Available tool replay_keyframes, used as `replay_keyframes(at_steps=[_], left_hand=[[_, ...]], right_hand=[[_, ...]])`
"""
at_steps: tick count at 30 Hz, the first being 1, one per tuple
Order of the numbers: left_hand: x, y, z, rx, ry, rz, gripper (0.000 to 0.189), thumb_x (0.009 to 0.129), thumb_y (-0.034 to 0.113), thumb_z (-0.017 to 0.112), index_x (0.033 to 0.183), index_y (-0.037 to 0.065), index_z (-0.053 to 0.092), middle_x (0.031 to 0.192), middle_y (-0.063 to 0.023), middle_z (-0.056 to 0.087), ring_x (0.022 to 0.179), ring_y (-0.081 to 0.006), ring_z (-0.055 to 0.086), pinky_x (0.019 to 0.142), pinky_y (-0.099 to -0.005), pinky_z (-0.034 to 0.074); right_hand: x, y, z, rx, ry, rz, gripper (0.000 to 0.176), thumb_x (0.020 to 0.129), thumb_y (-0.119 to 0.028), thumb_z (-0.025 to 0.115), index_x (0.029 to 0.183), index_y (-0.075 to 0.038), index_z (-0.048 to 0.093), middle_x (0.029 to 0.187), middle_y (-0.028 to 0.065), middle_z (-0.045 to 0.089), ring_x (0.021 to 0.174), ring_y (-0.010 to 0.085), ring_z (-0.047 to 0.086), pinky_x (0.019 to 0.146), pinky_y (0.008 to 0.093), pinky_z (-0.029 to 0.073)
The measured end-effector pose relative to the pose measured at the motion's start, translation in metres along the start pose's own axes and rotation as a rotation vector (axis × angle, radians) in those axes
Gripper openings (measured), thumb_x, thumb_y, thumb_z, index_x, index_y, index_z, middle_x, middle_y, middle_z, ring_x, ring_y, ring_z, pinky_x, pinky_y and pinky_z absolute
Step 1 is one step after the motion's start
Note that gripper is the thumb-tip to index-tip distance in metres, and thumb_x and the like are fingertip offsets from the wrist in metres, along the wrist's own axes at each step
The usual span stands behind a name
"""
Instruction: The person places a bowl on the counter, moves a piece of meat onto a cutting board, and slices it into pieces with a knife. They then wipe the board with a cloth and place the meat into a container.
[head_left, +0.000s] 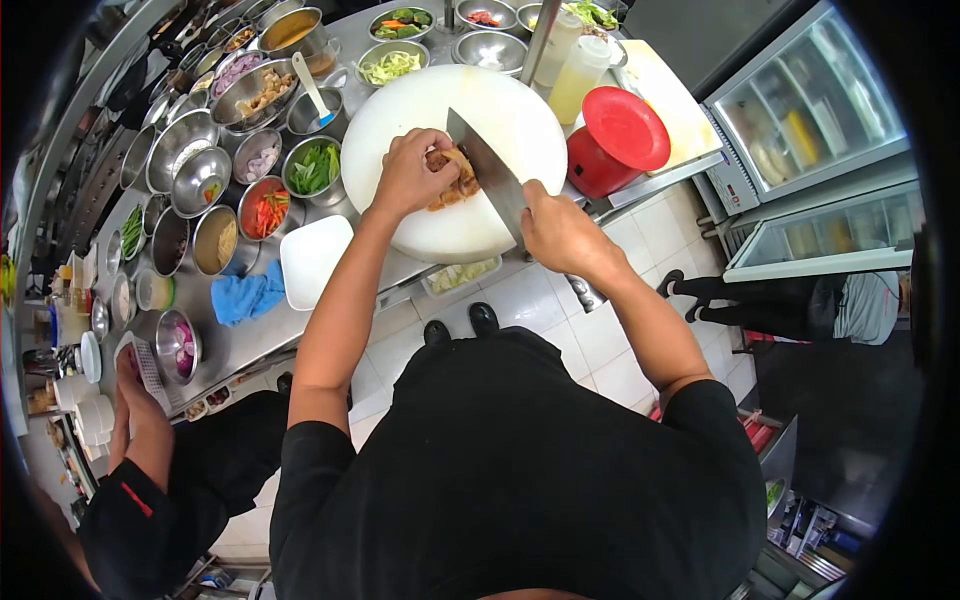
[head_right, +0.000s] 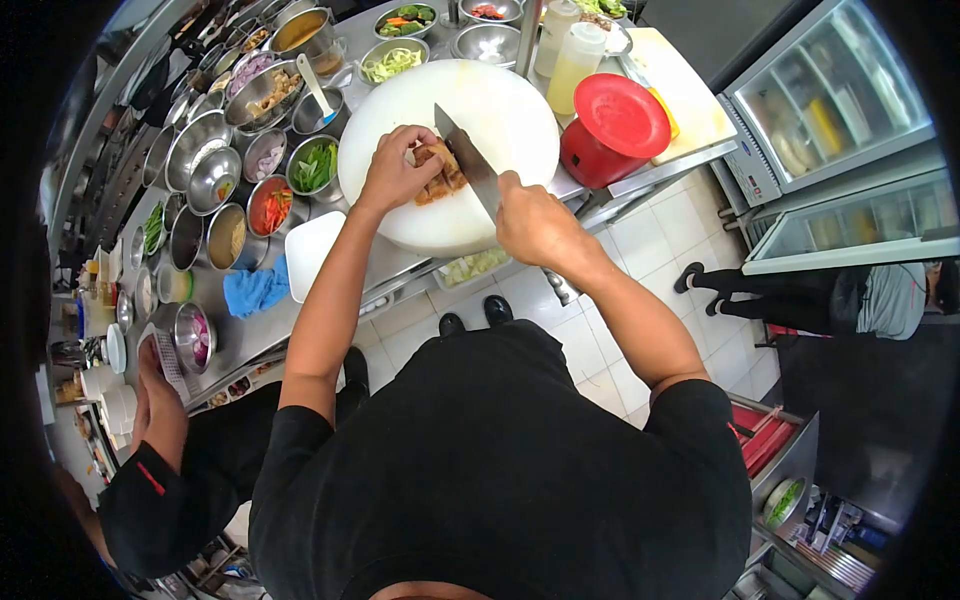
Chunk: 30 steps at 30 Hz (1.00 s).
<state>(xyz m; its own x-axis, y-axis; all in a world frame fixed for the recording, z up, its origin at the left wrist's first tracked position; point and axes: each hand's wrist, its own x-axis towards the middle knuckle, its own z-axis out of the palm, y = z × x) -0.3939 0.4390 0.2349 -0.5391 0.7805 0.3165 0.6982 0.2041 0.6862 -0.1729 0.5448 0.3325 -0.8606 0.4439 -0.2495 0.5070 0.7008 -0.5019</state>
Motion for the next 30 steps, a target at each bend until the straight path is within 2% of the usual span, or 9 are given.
replay_keyframes(at_steps=[8, 12, 15, 17, 19, 20, 24, 28, 30], left_hand=[[0.010, 0.000, -0.003, 0.005, -0.054, 0.004, 0.031, 0.077, 0.025, 0.072, 0.105, 0.010, 0.066, 0.111, -0.0092, 0.065, 0.106, -0.0343, 0.056, 0.097, -0.0431, 0.045], [0.068, 0.020, -0.022, -0.033, 0.223, 0.327, 0.046, 0.086, 0.026, 0.066, 0.127, 0.008, 0.057, 0.130, -0.0173, 0.055, 0.127, -0.0396, 0.045, 0.112, -0.0461, 0.035], [0.103, 0.068, -0.026, -0.029, 0.337, 0.522, 0.047, 0.089, 0.031, 0.062, 0.131, 0.010, 0.056, 0.138, -0.0182, 0.050, 0.132, -0.0461, 0.039, 0.114, -0.0555, 0.029], [0.114, 0.084, -0.015, 0.362, 0.104, 0.558, 0.057, 0.096, 0.037, 0.057, 0.149, 0.020, 0.045, 0.160, -0.0177, 0.030, 0.150, -0.0457, 0.018, 0.120, -0.0603, 0.013], [0.083, 0.032, 0.053, 0.332, -0.468, 0.322, 0.060, 0.101, 0.043, 0.048, 0.156, 0.022, 0.036, 0.166, -0.0202, 0.017, 0.151, -0.0528, 0.004, 0.119, -0.0670, 0.005], [0.084, 0.015, 0.073, 0.253, -0.328, 0.212, 0.061, 0.104, 0.047, 0.039, 0.159, 0.025, 0.026, 0.167, -0.0227, 0.009, 0.149, -0.0568, -0.004, 0.119, -0.0665, 0.001], [0.096, 0.025, 0.061, 0.228, -0.408, 0.351, 0.064, 0.105, 0.050, 0.034, 0.162, 0.027, 0.016, 0.168, -0.0212, 0.003, 0.149, -0.0574, -0.003, 0.119, -0.0669, 0.001], [0.094, 0.022, 0.062, 0.175, -0.587, 0.279, 0.076, 0.101, 0.062, 0.033, 0.163, 0.024, 0.011, 0.169, -0.0172, 0.001, 0.151, -0.0517, -0.007, 0.120, -0.0656, -0.003], [0.098, 0.023, 0.059, 0.050, -0.524, 0.274, 0.078, 0.101, 0.063, 0.033, 0.163, 0.023, 0.009, 0.169, -0.0173, 0.001, 0.151, -0.0515, -0.007, 0.120, -0.0649, -0.003]], right_hand=[[0.000, -0.019, -0.023, -0.033, -0.181, 0.045, 0.018, 0.085, 0.002, 0.043, 0.098, 0.014, 0.045, 0.073, 0.0372, 0.063, 0.060, 0.0447, 0.068, 0.057, 0.0501, 0.056], [0.007, -0.020, -0.020, -0.086, -0.217, 0.061, 0.019, 0.084, 0.002, 0.044, 0.099, 0.014, 0.044, 0.074, 0.0371, 0.063, 0.062, 0.0453, 0.068, 0.059, 0.0506, 0.056], [0.009, -0.020, -0.019, -0.117, -0.222, 0.056, 0.018, 0.094, -0.005, 0.042, 0.100, 0.012, 0.041, 0.065, 0.0281, 0.060, 0.047, 0.0342, 0.062, 0.044, 0.0450, 0.050], [0.011, -0.021, -0.020, -0.144, -0.205, 0.011, 0.020, 0.083, 0.003, 0.045, 0.100, 0.014, 0.044, 0.075, 0.0391, 0.062, 0.066, 0.0472, 0.069, 0.059, 0.0510, 0.056], [0.015, -0.015, -0.012, -0.151, -0.240, 0.015, 0.020, 0.083, 0.002, 0.046, 0.100, 0.014, 0.044, 0.076, 0.0396, 0.062, 0.068, 0.0487, 0.069, 0.062, 0.0519, 0.056], [0.018, -0.014, -0.010, -0.141, -0.248, 0.016, 0.021, 0.083, 0.002, 0.046, 0.100, 0.014, 0.044, 0.077, 0.0400, 0.063, 0.071, 0.0502, 0.069, 0.064, 0.0527, 0.056], [0.017, -0.048, -0.030, -0.104, -0.404, 0.253, 0.025, 0.084, 0.000, 0.047, 0.104, 0.015, 0.043, 0.085, 0.0418, 0.063, 0.091, 0.0563, 0.065, 0.086, 0.0581, 0.050], [0.015, -0.034, -0.006, -0.157, -0.267, 0.114, 0.026, 0.082, 0.001, 0.049, 0.104, 0.015, 0.044, 0.087, 0.0435, 0.062, 0.094, 0.0561, 0.064, 0.088, 0.0586, 0.049], [0.017, -0.029, -0.009, -0.122, -0.290, 0.121, 0.027, 0.081, 0.003, 0.049, 0.104, 0.015, 0.044, 0.079, 0.0383, 0.064, 0.074, 0.0500, 0.069, 0.070, 0.0537, 0.055]])
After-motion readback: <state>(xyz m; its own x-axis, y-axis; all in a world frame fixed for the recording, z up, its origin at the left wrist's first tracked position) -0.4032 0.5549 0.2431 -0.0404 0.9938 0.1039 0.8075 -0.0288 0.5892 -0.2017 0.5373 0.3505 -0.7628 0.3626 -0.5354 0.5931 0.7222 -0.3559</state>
